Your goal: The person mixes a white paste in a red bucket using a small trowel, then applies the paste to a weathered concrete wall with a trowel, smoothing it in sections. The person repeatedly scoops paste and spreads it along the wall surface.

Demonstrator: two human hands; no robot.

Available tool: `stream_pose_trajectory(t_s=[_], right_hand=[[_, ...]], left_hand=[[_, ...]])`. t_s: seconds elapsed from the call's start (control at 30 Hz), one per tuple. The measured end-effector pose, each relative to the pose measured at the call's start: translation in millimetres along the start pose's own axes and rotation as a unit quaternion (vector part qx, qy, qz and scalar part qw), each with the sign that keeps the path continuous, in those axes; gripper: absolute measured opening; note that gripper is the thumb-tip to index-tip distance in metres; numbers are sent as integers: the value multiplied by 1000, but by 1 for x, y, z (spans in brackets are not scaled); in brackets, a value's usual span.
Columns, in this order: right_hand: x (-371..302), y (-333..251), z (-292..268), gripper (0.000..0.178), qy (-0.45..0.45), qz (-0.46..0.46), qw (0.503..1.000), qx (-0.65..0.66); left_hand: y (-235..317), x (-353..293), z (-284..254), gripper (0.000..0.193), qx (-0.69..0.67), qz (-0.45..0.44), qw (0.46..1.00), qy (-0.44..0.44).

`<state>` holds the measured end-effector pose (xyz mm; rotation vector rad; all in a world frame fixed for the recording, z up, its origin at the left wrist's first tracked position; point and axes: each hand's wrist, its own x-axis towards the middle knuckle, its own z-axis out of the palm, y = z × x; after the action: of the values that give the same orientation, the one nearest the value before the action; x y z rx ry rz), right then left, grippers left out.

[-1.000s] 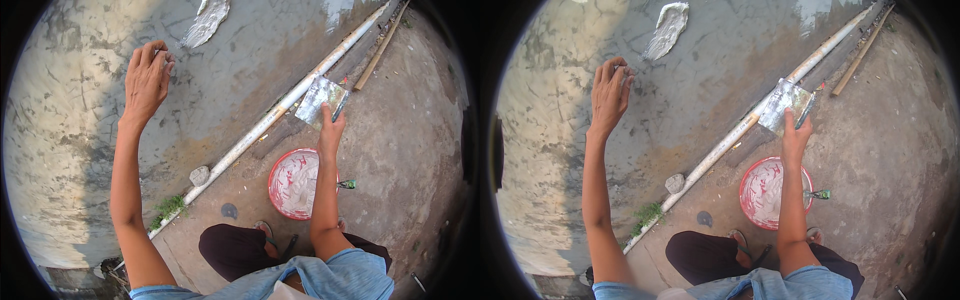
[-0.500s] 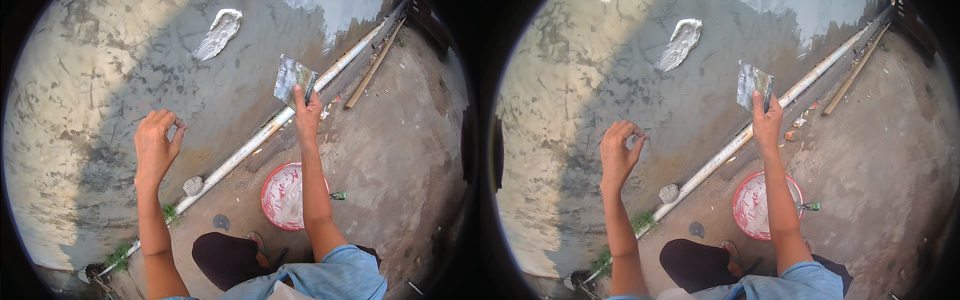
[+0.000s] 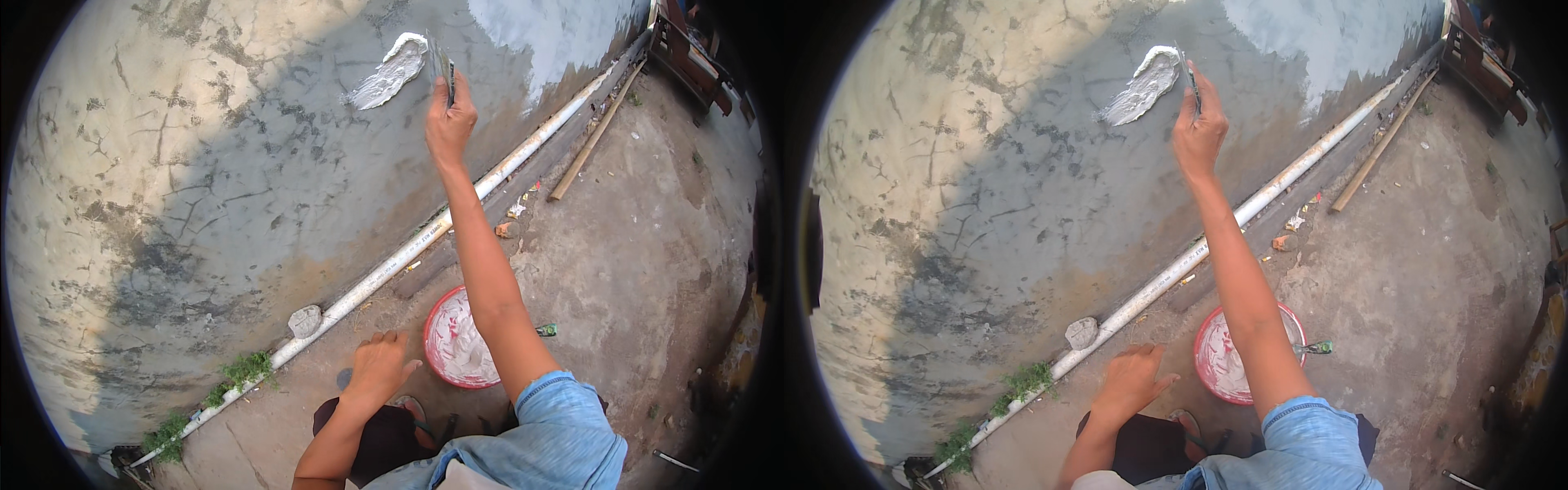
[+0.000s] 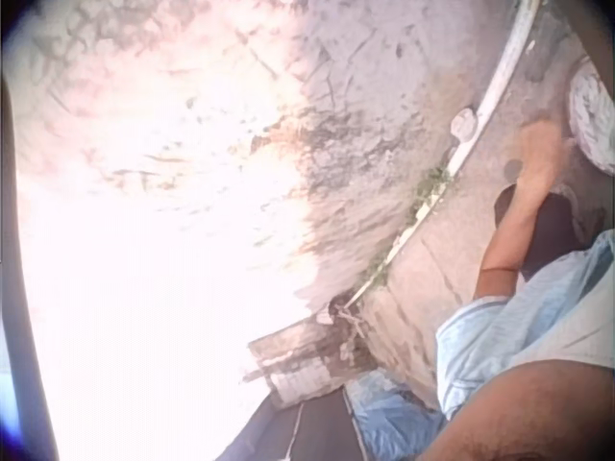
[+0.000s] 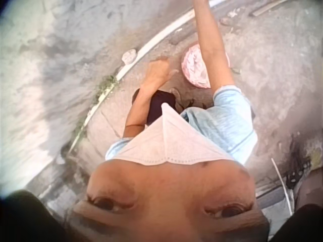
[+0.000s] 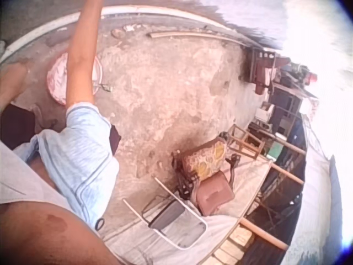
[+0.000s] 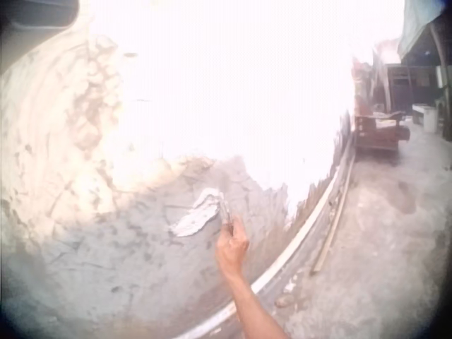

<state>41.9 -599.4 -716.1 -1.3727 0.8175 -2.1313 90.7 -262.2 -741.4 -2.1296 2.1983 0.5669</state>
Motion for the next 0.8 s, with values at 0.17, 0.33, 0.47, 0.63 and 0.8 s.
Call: stream_pose_trajectory(t_s=[0.17,0.33,0.47,0.63,0.8], right_hand=[[0,2,5,47,-22,-116,993,-19],[-18,-16,17,54,-54,-96,993,-31],[-53,-25,42,58,-22,-97,993,-67],[-113,-60,56,60,-70,-115,987,-88],[-109,-64,4,36,-251,190,940,129]], left_hand=[[-3,-5,-1,52,-15,35,999,24],[-5,-17,-9,52,-29,48,998,34],[0,-24,-17,50,-43,70,996,46],[7,-29,-21,49,-42,72,996,32],[7,-32,-19,48,-47,87,994,40]])
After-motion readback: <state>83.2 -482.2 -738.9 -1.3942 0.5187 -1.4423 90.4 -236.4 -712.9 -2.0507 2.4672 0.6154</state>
